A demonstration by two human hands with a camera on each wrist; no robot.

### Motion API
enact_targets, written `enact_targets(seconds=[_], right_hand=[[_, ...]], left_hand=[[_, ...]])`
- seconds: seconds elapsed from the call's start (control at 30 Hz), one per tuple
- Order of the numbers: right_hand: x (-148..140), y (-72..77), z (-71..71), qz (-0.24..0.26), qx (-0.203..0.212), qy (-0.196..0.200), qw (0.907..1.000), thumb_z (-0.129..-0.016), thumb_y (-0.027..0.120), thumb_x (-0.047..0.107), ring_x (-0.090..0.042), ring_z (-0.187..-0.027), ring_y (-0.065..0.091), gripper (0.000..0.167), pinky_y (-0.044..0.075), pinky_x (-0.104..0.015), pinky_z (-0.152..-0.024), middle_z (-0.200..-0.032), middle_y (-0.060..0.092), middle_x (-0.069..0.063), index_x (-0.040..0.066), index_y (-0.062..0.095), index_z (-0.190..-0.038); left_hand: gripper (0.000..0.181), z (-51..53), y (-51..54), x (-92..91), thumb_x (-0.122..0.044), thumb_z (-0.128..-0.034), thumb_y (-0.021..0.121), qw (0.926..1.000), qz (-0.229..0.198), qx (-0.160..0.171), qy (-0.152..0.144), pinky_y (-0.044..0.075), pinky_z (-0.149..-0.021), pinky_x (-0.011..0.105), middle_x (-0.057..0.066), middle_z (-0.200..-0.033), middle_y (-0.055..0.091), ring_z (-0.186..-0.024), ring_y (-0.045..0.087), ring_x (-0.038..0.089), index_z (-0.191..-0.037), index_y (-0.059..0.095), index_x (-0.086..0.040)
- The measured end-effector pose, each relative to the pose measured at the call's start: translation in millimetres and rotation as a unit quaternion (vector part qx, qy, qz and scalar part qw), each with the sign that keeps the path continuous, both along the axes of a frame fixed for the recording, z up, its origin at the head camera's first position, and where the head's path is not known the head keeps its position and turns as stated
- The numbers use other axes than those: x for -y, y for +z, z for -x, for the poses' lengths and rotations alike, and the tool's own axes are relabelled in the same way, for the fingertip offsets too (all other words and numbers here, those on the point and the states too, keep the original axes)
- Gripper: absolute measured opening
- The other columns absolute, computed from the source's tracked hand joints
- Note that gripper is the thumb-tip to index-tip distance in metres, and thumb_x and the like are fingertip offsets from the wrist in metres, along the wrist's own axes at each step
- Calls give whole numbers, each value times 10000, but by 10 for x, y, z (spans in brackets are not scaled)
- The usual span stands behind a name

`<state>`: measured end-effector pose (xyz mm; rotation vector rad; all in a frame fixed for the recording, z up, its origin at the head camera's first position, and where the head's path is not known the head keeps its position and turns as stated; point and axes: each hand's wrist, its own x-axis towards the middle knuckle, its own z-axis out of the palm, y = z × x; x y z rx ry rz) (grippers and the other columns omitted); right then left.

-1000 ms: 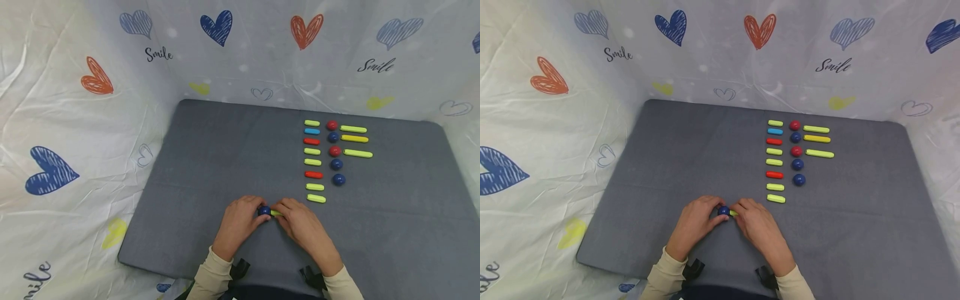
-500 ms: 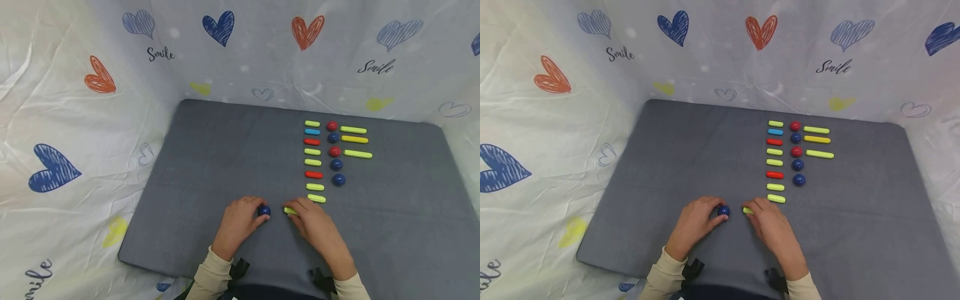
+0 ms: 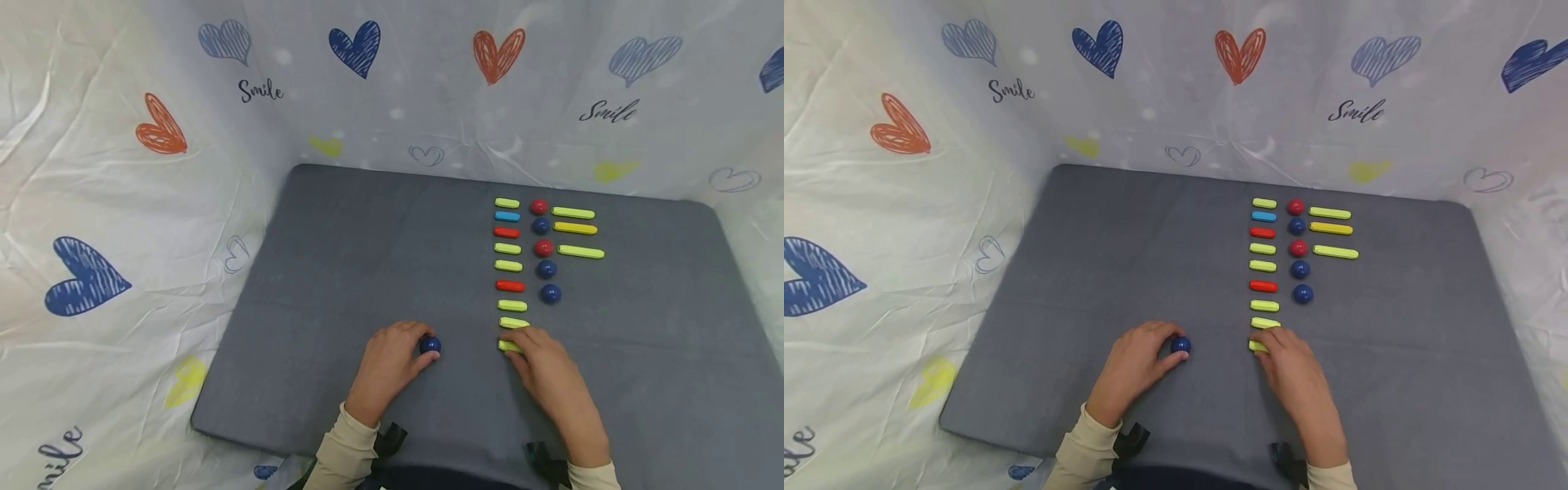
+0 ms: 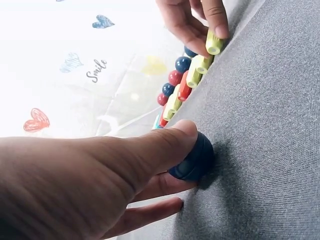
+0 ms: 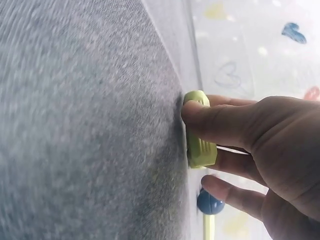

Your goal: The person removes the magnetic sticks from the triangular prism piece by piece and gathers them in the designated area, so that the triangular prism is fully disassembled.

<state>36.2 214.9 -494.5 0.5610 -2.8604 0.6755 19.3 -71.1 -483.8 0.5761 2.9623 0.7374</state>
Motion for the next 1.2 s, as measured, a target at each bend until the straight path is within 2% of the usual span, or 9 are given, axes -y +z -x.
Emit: enact_targets(seconds=[0.2,0.73,1.0,1.2], right_hand=[[-25,-17,-23,-42,78,-116,9999,-826,897,7,-264,-987,678,366,549,-527,-838,-1092,728,-29,113,757,-1147],[-41,-39,-37,-116,294,-247,9992,-843,893,42,-280,-1027,672,361,536,-547,-869,-1126,723,-45,110,754,-1169],[41,11,-24,-136,-56,-83,9999,-848,903,113,-316,-1080,671,381,510,-589,-923,-1142,721,-56,99,748,-1196],[244,34,24,-239,-80,244,9994,-882,886,164,-290,-1083,677,370,510,-580,-941,-1151,723,-48,105,738,-1216]], left_hand=[[339,0,1,-3,-407,-879,877,9999,60,80,32,589,-894,417,-41,-1102,775,-1007,721,149,-1149,778,-227],[329,-2,6,0,-400,-884,875,9999,2,102,7,588,-885,407,-40,-1093,773,-995,718,147,-1141,775,-221],[329,2,-3,-1,-408,-888,869,9999,48,97,-8,588,-889,407,-39,-1102,772,-1002,718,149,-1146,772,-227],[330,2,-1,0,-405,-890,869,9999,50,110,1,590,-897,411,-37,-1117,772,-1013,721,151,-1150,771,-229]])
